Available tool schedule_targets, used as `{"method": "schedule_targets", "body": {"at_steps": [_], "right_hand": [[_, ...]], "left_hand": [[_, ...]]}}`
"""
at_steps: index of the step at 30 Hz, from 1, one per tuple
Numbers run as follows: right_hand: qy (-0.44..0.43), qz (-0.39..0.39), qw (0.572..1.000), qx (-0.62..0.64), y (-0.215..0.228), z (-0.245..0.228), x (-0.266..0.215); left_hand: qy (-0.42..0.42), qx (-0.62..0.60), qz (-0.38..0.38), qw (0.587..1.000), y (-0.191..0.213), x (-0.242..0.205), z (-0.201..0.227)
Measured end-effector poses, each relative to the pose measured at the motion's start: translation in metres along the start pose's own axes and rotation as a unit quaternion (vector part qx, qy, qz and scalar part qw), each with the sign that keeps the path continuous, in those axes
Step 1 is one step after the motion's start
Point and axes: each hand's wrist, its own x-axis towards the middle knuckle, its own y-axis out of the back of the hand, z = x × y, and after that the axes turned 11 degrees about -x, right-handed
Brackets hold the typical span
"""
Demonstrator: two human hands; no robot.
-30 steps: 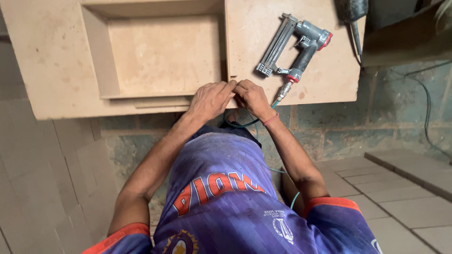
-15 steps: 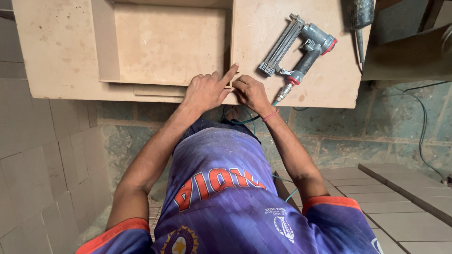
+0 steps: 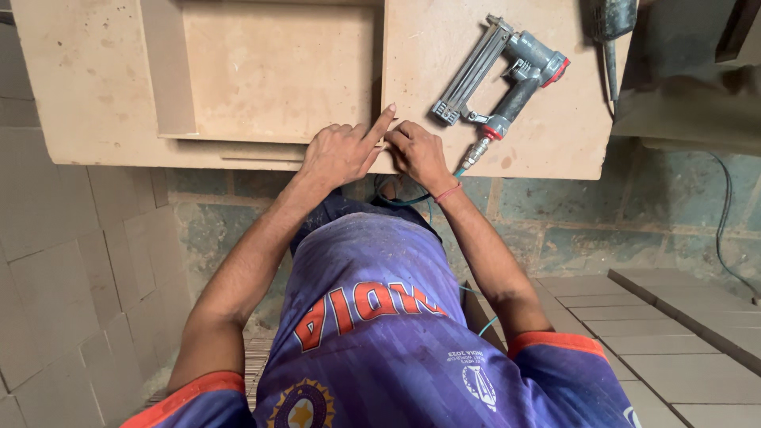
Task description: The person applies glue to wooden panels and assembles them into box frames. They then use a pneumatic nail gun to fasten the panels together, repeating the process to complete multiple boxes.
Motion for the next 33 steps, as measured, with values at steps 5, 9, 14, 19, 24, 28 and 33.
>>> {"method": "schedule_targets", "body": {"at_steps": [5, 9, 14, 19, 24, 28, 33], "right_hand": [[-0.003, -0.019, 1.000, -0.013, 0.000, -0.001, 0.000], [0.004, -0.024, 1.000, -0.013, 0.004, -0.003, 0.000], [0.056, -0.048, 0.997, -0.007, 0.015, 0.005, -0.007], [-0.103, 0.269, 0.953, -0.094, 0.046, 0.048, -0.048], [-0.323, 0.289, 0.897, -0.091, 0.049, 0.115, -0.036], [-0.437, 0.200, 0.877, 0.022, 0.051, 0.135, -0.015], [-0.379, 0.091, 0.846, 0.363, 0.076, 0.113, -0.038]], "left_hand": [[0.002, 0.014, 0.007, 1.000, 0.003, -0.001, 0.005], [-0.010, 0.018, 0.017, 1.000, 0.005, -0.001, 0.006], [-0.015, 0.031, 0.016, 0.999, 0.005, -0.001, 0.006], [-0.007, 0.045, 0.015, 0.999, 0.003, 0.001, 0.012], [-0.014, 0.056, 0.019, 0.998, 0.001, -0.004, 0.011], [-0.016, 0.067, 0.025, 0.997, 0.002, -0.001, 0.011], [-0.018, 0.070, 0.033, 0.997, 0.003, -0.002, 0.015]]}}
